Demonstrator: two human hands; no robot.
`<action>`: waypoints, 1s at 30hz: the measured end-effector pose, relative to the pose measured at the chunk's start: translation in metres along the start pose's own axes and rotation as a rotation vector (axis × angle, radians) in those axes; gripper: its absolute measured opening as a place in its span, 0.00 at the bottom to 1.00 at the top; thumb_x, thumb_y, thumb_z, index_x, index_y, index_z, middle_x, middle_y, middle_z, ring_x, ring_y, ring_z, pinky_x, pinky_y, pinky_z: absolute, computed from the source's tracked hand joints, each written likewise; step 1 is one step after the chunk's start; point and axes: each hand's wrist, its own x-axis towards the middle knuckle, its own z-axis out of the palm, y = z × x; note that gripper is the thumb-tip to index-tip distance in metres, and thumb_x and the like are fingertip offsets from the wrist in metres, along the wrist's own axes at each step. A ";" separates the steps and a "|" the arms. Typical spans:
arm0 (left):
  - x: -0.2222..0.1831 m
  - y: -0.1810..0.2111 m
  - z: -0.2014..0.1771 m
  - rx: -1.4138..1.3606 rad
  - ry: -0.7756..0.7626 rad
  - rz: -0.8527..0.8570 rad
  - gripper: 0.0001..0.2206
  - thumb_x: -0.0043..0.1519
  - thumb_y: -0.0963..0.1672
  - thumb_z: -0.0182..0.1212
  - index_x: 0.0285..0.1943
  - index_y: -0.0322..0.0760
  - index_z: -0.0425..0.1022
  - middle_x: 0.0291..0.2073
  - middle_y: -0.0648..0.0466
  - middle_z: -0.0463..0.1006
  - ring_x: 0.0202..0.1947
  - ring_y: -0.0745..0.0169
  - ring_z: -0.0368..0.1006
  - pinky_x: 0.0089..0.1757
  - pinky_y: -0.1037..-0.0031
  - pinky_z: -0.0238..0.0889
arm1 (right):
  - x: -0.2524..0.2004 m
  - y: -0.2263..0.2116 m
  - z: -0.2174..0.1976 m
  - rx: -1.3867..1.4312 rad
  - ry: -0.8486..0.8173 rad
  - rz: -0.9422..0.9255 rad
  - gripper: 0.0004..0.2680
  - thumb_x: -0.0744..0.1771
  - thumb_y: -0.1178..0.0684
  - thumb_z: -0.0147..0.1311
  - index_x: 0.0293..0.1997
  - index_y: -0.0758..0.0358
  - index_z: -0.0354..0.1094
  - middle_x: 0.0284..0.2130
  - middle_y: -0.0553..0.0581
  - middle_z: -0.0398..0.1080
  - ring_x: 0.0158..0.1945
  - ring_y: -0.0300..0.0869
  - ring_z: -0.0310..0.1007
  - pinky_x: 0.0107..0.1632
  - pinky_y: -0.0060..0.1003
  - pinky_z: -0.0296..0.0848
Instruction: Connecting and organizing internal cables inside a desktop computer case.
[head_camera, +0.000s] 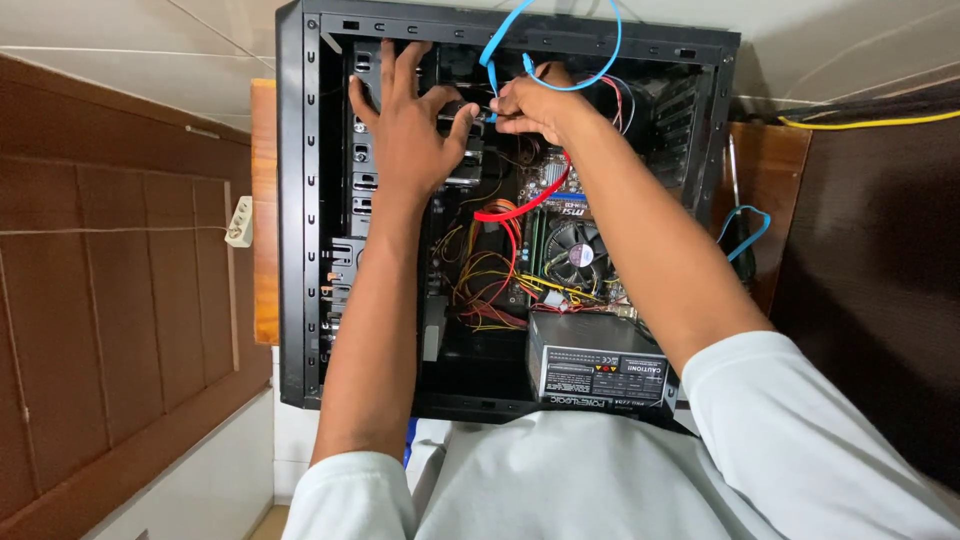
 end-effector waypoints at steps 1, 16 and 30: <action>0.000 0.001 0.000 0.000 0.000 0.000 0.16 0.66 0.55 0.55 0.42 0.50 0.85 0.67 0.53 0.61 0.74 0.38 0.42 0.60 0.26 0.31 | -0.009 -0.004 0.002 0.000 0.000 0.000 0.07 0.67 0.58 0.53 0.49 0.57 0.68 0.43 0.48 0.79 0.49 0.41 0.84 0.58 0.29 0.81; -0.002 -0.002 0.003 0.006 0.003 0.002 0.18 0.68 0.56 0.53 0.43 0.49 0.85 0.68 0.52 0.59 0.74 0.39 0.42 0.61 0.25 0.29 | -0.037 -0.020 0.010 0.015 0.150 -0.103 0.13 0.65 0.64 0.55 0.54 0.72 0.69 0.44 0.63 0.79 0.45 0.51 0.85 0.51 0.41 0.89; -0.001 -0.003 0.003 0.015 0.016 0.010 0.23 0.69 0.59 0.47 0.43 0.49 0.85 0.67 0.51 0.60 0.74 0.40 0.42 0.60 0.25 0.31 | -0.041 -0.021 0.006 -0.023 0.120 -0.122 0.12 0.62 0.60 0.62 0.49 0.67 0.71 0.41 0.63 0.79 0.42 0.49 0.86 0.49 0.37 0.89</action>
